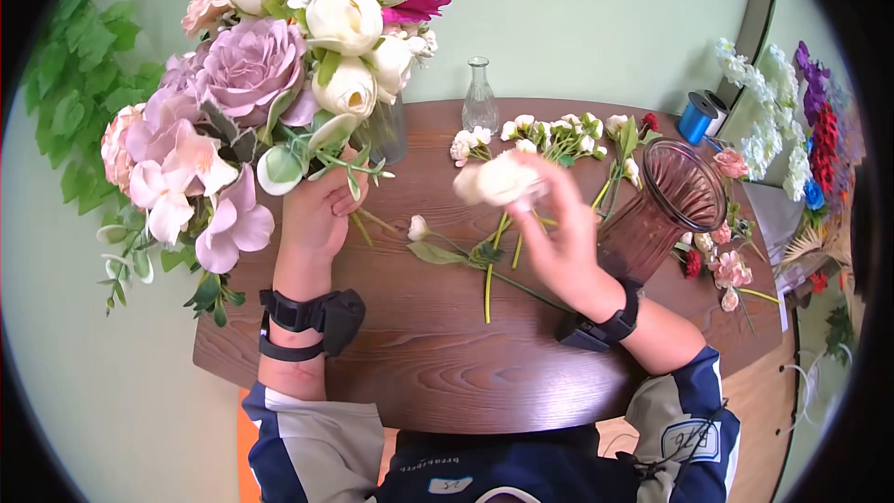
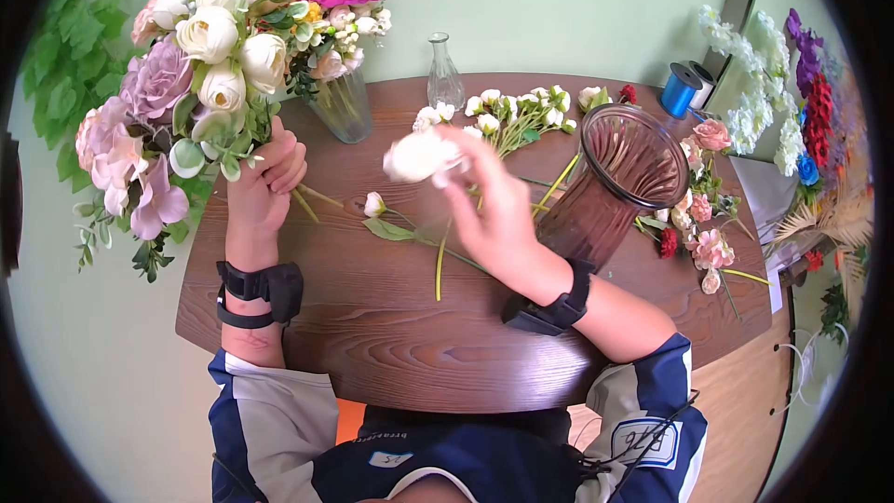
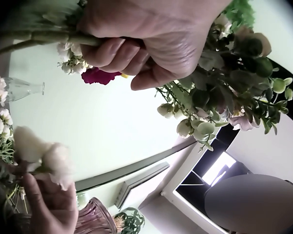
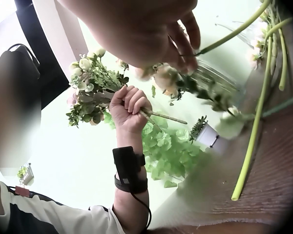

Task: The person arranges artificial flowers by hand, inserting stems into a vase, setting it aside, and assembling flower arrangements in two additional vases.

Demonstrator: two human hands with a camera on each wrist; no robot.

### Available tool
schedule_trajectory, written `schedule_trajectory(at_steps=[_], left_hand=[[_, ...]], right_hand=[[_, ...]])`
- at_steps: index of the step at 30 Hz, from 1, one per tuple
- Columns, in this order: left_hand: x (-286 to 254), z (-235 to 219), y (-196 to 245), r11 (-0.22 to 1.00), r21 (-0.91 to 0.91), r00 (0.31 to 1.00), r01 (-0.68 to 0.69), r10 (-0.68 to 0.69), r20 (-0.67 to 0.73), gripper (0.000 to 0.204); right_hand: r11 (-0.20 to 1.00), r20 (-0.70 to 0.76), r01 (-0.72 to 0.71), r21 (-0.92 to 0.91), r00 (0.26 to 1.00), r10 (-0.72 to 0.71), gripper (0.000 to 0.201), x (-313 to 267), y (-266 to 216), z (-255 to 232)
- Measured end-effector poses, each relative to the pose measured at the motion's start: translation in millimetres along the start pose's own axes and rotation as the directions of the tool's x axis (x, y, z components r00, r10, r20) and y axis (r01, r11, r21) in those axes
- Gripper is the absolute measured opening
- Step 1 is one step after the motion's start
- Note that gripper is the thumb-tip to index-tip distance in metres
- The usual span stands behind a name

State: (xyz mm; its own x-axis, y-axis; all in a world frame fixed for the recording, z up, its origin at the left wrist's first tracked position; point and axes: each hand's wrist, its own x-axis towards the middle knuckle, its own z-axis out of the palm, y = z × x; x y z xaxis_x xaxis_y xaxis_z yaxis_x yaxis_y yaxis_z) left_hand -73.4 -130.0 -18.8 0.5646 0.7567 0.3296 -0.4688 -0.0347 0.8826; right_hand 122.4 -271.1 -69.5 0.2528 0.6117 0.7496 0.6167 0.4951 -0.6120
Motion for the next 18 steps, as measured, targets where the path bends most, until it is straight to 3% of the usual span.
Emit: schedule_trajectory(at_steps=[1, 3, 5, 7, 8, 9, 11, 12, 13, 15, 18], left_hand=[[0, -2, -3, 1.0, 0.02, 0.999, -0.022, 0.023, -0.043, 0.024], [3, -6, -14, 0.998, 0.026, 0.999, -0.052, 0.052, 0.006, 0.024], [4, -2, -20, 0.996, 0.027, 0.995, -0.082, 0.08, 0.064, 0.024], [3, 7, -26, 0.974, 0.089, 0.956, -0.21, 0.185, 0.229, 0.014], [3, 5, -25, 0.974, 0.083, 0.953, -0.209, 0.184, 0.24, 0.014], [2, 9, -31, 0.975, 0.077, 0.952, -0.208, 0.184, 0.243, 0.013], [5, 16, -34, 0.975, 0.066, 0.95, -0.211, 0.189, 0.249, 0.012], [6, 19, -36, 0.975, 0.06, 0.948, -0.215, 0.193, 0.254, 0.012], [7, 22, -38, 0.975, 0.052, 0.946, -0.216, 0.195, 0.259, 0.012], [10, 30, -43, 0.976, 0.039, 0.943, -0.212, 0.194, 0.269, 0.011], [10, 36, -45, 0.978, 0.039, 0.942, -0.207, 0.189, 0.277, 0.01]], right_hand=[[0.998, -0.11, 0.065, 0.004, 0.992, -0.065, 0.05, 3, -4, -5], [0.984, -0.22, 0.15, 0.097, 0.967, -0.126, 0.05, 7, -14, -19], [0.956, -0.37, 0.165, 0.241, 0.927, -0.067, 0.056, 6, -22, -25], [0.921, -0.404, 0.214, 0.325, 0.912, -0.069, 0.061, 8, -34, -33], [0.962, -0.446, 0.166, 0.219, 0.893, -0.052, 0.063, 5, -33, -39], [0.964, -0.454, 0.166, 0.209, 0.889, -0.055, 0.063, 6, -35, -42], [0.822, -0.332, 0.33, 0.465, 0.925, -0.183, 0.064, 12, -40, -44], [0.857, -0.388, 0.261, 0.445, 0.918, -0.079, 0.063, 11, -44, -39], [0.813, -0.379, 0.281, 0.51, 0.922, -0.081, 0.062, 11, -43, -37], [0.805, -0.343, 0.116, 0.582, 0.932, 0.113, 0.063, 8, -46, -31], [0.72, -0.303, 0.078, 0.689, 0.934, 0.189, 0.063, 10, -44, -26]])
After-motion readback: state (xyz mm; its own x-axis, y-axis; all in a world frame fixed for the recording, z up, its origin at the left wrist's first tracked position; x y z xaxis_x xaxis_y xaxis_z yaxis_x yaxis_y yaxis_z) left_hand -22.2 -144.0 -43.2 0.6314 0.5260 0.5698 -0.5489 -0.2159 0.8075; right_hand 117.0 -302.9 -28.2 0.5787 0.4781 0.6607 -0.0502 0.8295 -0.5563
